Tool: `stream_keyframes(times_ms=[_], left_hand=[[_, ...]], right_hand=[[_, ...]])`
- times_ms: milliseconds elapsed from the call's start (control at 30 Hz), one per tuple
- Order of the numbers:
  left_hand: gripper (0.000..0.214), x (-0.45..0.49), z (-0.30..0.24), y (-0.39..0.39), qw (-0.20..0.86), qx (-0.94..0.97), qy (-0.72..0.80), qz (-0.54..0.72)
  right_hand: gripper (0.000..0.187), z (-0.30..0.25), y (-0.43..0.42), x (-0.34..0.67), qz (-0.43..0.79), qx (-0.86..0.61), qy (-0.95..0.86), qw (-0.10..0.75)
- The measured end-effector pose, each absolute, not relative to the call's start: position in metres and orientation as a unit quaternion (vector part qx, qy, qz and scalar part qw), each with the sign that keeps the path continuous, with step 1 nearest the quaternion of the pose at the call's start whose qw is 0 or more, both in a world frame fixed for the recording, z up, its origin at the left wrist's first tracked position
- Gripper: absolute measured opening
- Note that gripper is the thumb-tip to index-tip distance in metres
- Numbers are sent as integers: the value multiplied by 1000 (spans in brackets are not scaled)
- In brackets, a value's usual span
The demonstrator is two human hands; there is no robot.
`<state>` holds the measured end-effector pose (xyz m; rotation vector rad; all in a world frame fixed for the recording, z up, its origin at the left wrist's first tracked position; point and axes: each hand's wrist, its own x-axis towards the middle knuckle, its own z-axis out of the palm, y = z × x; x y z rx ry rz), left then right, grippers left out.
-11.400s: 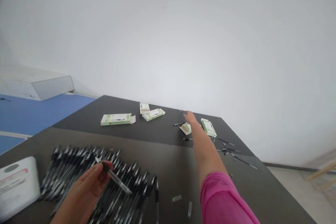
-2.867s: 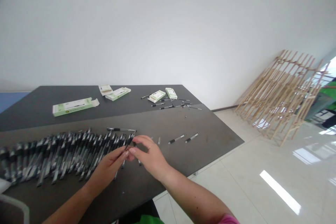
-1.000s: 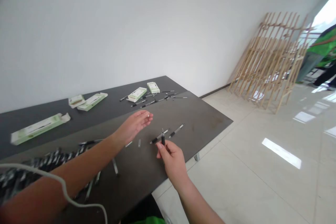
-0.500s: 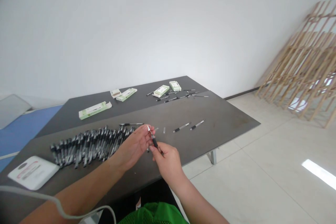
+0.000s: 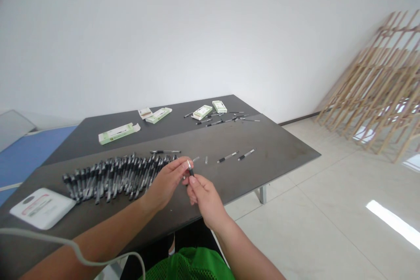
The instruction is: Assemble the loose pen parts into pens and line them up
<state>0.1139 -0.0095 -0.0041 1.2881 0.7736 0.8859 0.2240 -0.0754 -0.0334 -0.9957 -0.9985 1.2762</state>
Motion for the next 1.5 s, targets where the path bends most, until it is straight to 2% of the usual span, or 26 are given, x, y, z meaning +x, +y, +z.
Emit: stream_keyframes(times_ms=[100,233,367,533,700,867,1033,1167,1200,1367,1500], left_hand=[[23,109,-1,-7,623,598,337,374],[22,108,4,-7,621,596,343,376],[23,109,4,-7,652,578,332,360],[21,107,1,-5,640,591,338,356],[22,105,2,-5,655,608,300,333],[21,103,-2,-2,601,626,360,343],[23,102,-10,0,664,586,322,333],[25,101,-17,1,599,600,396,352],[25,100,-18,1,600,601,396,350],[25,97,-19,-1,663,579,329,342],[26,94,-22,3,622,594,359,363]], right_hand=[[29,-30,-77,221,655,-343,-336,584],[30,-27,-77,224,641,-335,-301,621],[32,-25,-78,227,707,-303,-290,570],[26,-28,-78,227,626,-340,-317,627],[28,-32,-75,233,753,-263,-288,530],[26,-36,-74,230,619,-379,-325,607],[30,-41,-75,228,756,-285,-278,519],[27,-46,-69,225,610,-399,-302,615],[27,-47,-68,225,603,-403,-303,618],[28,-49,-68,227,770,-273,-255,517],[26,-50,-67,221,635,-392,-306,592]])
